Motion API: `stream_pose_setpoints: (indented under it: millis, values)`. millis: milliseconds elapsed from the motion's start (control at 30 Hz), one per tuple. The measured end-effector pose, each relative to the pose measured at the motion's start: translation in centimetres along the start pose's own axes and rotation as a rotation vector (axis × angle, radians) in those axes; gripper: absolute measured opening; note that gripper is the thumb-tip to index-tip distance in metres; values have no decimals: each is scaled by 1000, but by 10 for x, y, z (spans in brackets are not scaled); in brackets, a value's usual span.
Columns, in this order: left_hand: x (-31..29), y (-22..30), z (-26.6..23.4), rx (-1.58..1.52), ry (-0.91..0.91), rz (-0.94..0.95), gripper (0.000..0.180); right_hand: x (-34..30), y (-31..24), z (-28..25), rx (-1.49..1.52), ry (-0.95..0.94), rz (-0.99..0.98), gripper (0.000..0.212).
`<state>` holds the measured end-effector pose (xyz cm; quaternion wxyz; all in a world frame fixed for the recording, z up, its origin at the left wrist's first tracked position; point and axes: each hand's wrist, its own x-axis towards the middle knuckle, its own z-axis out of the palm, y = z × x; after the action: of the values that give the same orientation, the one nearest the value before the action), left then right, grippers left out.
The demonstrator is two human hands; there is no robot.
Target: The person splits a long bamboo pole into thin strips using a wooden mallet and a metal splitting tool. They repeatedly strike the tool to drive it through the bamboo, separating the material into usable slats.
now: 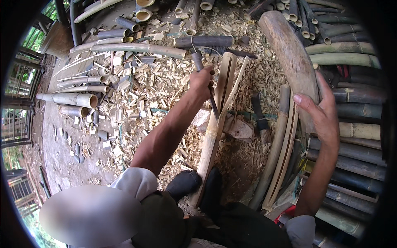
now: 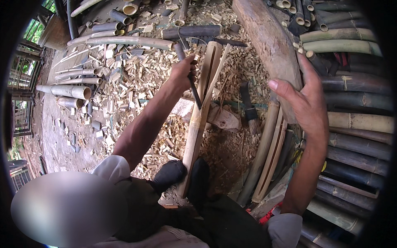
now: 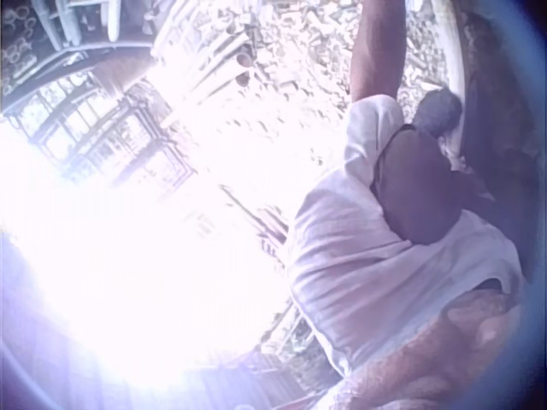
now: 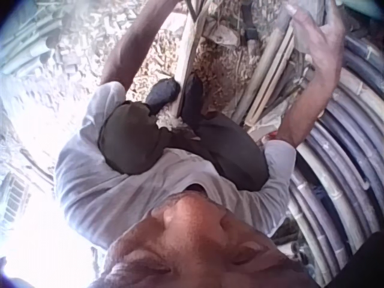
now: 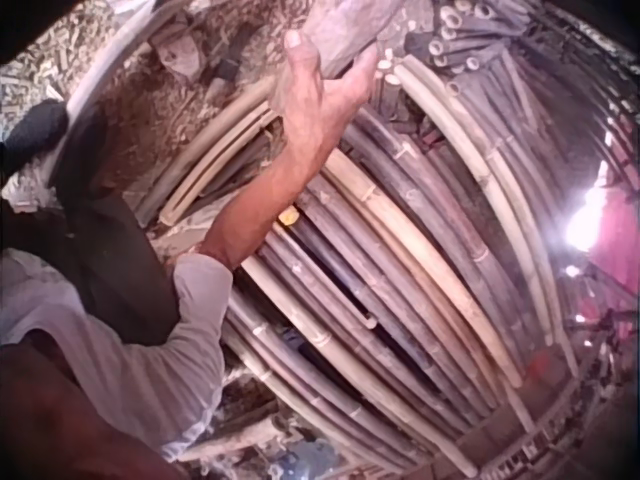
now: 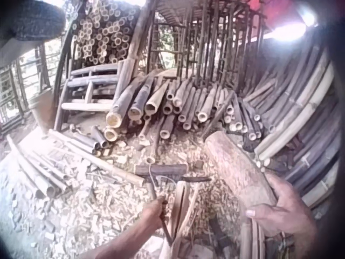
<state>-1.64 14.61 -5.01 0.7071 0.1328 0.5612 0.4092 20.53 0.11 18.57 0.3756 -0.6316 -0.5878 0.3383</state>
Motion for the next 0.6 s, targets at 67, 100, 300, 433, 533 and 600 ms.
stream_pose_setpoints:
  millis: [67,100,300,433,533,600]
  values:
    - [-12,0,-8,-66,12,-26,23,-6,27,-5,-8,69,43,83]
    - [-12,-2,-13,-134,-18,-26,23,-8,39,-3,-13,105,63,86]
    - [-11,1,-49,-340,-283,-52,31,17,100,31,140,6,342,91]
    - [-2,-5,-49,-401,-349,-82,31,49,171,55,-63,-29,346,82]
    - [-1,-10,-41,-385,-313,-95,31,68,202,61,-365,5,260,81]
    - [-1,-10,-35,-356,-281,-96,30,66,215,68,-521,124,105,70]
